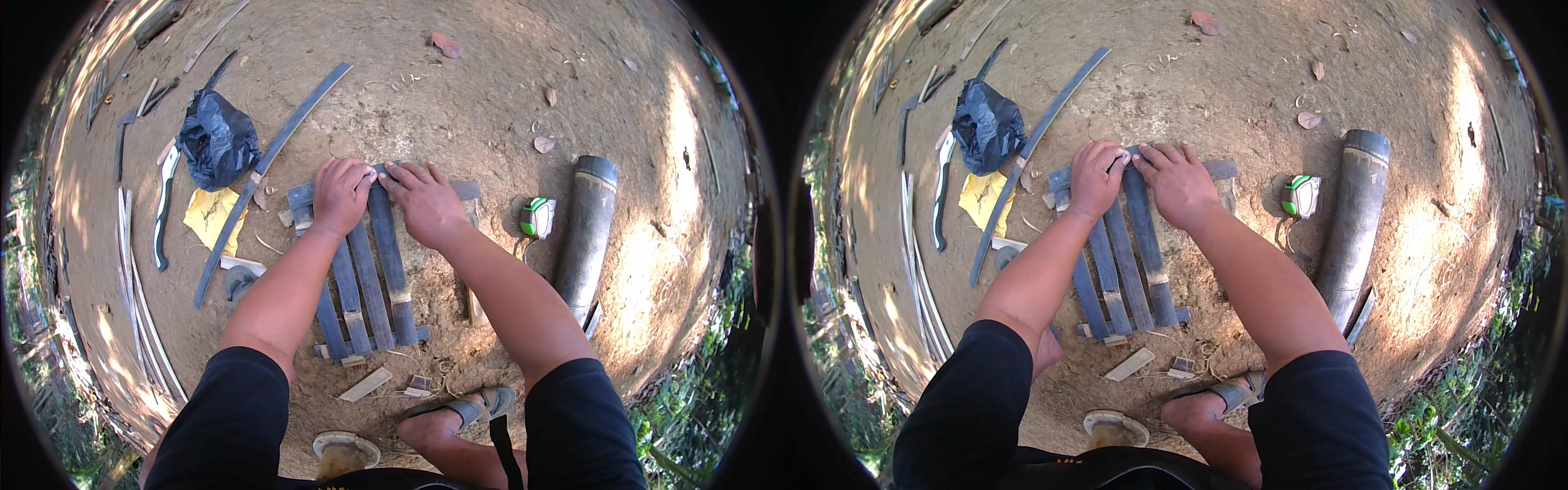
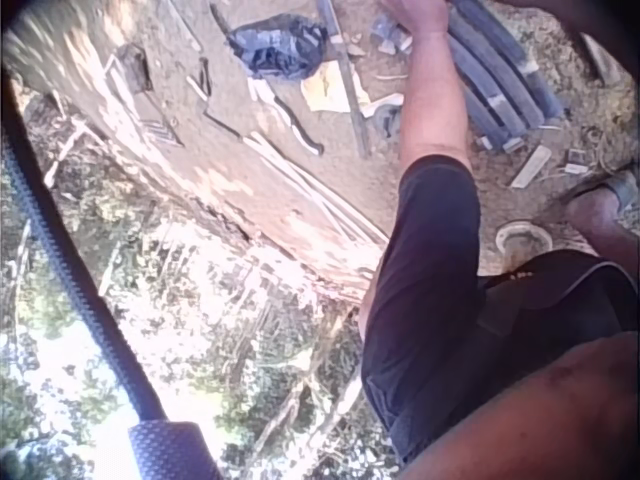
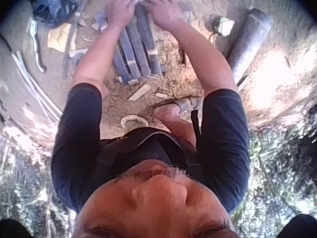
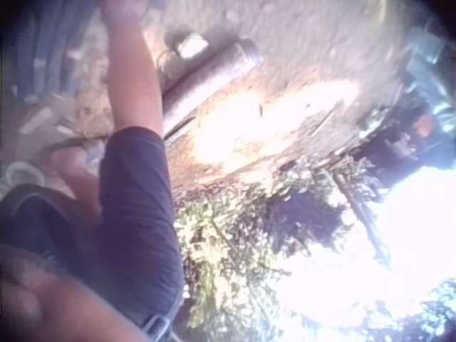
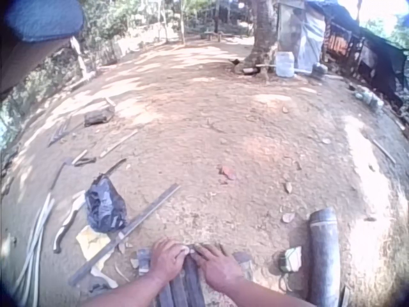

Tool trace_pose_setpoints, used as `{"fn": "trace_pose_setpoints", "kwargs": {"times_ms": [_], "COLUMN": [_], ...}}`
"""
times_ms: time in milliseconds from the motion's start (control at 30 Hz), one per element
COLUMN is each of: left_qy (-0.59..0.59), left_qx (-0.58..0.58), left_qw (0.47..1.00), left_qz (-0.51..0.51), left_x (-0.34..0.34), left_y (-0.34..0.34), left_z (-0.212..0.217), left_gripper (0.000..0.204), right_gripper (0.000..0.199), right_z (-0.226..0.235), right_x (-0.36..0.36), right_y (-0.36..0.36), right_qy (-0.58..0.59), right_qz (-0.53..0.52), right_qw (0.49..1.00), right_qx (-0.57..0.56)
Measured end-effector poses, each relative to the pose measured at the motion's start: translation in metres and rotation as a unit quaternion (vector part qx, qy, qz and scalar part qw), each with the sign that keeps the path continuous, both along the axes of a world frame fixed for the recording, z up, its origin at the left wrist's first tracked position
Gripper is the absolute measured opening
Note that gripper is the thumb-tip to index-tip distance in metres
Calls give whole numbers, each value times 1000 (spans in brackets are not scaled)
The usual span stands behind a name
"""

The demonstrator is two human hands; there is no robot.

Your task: The person aligns several bamboo slats under a horizontal piece, taps a small metal pin into one of the joints with a hatchet, and measures the assembly with a tape measure.

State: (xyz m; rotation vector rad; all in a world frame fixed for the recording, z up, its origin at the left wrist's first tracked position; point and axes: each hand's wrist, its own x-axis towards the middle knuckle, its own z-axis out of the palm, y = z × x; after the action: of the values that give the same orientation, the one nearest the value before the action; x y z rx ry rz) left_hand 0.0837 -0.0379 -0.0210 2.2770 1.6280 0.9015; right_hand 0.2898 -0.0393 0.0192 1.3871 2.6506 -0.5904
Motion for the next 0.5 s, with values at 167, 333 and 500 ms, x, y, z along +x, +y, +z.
{"fn": "trace_pose_setpoints", "kwargs": {"times_ms": [167, 333, 500], "left_qy": [-20, -15, -3], "left_qx": [-20, -24, -6], "left_qw": [1000, 1000, 1000], "left_qz": [12, 8, 1], "left_x": [-4, -3, -3], "left_y": [0, 0, 0], "left_z": [-8, -7, -4], "left_gripper": [10, 10, 9], "right_gripper": [57, 56, 55], "right_z": [-3, -1, -3], "right_x": [4, 3, 2], "right_y": [2, 1, 1], "right_qy": [12, 13, 24], "right_qz": [9, -1, -6], "right_qw": [1000, 1000, 1000], "right_qx": [-10, -17, -18]}}
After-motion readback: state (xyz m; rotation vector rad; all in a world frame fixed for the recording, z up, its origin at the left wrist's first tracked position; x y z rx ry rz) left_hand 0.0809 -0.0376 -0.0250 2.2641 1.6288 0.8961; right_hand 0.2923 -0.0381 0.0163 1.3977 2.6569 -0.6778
